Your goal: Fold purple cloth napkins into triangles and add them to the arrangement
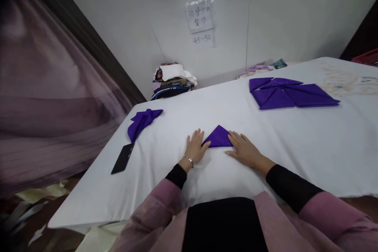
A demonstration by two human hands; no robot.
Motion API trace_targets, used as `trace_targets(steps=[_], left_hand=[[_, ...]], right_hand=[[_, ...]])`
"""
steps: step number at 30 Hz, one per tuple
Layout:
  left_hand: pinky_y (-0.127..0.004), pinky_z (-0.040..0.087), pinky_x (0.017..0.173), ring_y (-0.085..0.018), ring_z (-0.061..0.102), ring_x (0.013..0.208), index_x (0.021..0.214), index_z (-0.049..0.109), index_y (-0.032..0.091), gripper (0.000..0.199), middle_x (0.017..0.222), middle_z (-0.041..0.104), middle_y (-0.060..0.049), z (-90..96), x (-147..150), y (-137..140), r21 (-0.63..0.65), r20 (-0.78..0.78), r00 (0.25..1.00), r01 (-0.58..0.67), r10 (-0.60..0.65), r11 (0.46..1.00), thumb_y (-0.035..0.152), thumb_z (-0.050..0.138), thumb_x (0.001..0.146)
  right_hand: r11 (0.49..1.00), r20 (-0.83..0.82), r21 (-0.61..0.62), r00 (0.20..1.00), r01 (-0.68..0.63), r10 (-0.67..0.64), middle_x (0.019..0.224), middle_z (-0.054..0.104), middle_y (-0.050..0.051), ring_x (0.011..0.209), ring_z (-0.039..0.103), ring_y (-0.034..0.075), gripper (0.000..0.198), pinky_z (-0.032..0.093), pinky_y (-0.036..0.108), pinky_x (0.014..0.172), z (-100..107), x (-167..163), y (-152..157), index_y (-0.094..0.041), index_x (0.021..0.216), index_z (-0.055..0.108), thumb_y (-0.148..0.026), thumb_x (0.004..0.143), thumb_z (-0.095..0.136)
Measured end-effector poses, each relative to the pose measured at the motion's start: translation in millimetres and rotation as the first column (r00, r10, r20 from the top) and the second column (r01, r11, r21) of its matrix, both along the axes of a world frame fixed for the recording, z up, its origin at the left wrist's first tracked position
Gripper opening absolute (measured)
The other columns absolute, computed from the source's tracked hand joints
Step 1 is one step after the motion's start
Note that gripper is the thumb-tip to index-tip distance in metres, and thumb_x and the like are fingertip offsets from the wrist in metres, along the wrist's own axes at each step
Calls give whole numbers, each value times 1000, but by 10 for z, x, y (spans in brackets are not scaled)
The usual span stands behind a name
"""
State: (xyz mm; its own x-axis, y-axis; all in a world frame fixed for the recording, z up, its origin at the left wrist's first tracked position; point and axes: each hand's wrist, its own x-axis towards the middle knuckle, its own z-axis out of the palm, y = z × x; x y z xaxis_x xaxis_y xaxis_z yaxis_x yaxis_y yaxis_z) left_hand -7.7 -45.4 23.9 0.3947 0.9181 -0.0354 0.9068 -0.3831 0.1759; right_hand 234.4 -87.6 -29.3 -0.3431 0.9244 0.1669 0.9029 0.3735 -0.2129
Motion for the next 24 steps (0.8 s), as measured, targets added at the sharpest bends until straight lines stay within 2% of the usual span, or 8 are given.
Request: trace_targets(steps=[4,7,14,24], left_hand=[[-53,8,113,-23,10,141,144,20,22,61,154,18,-4,-24,474,40,91,-26,976,218,-216,972,53,14,92],[-52,11,113,-23,10,141,145,21,21,61,154,18,-5,-109,655,92,53,-70,966,255,-251,966,52,16,92],[-50,15,113,-23,10,141,146,17,20,65,154,18,-5,-212,634,153,29,-95,959,271,-267,962,55,13,91],[-52,13,113,-22,10,141,145,21,19,67,154,18,-5,-252,655,175,19,-55,964,260,-259,965,57,10,90]], right_hand=[[1000,4,-9,1000,0,0,149,26,16,137,23,29,82,22,49,109,7,-6,13,-13,147,18,-66,86,29],[1000,-4,6,1000,-4,4,149,27,15,137,22,28,80,23,51,108,-7,-7,25,-16,148,15,-66,87,28],[1000,9,-3,1000,-3,3,149,26,13,137,22,28,77,24,50,108,-24,67,-22,-17,148,18,-64,88,29],[995,82,-69,994,76,-70,149,27,11,136,22,30,75,20,54,108,3,542,-413,-21,148,14,-63,88,28]])
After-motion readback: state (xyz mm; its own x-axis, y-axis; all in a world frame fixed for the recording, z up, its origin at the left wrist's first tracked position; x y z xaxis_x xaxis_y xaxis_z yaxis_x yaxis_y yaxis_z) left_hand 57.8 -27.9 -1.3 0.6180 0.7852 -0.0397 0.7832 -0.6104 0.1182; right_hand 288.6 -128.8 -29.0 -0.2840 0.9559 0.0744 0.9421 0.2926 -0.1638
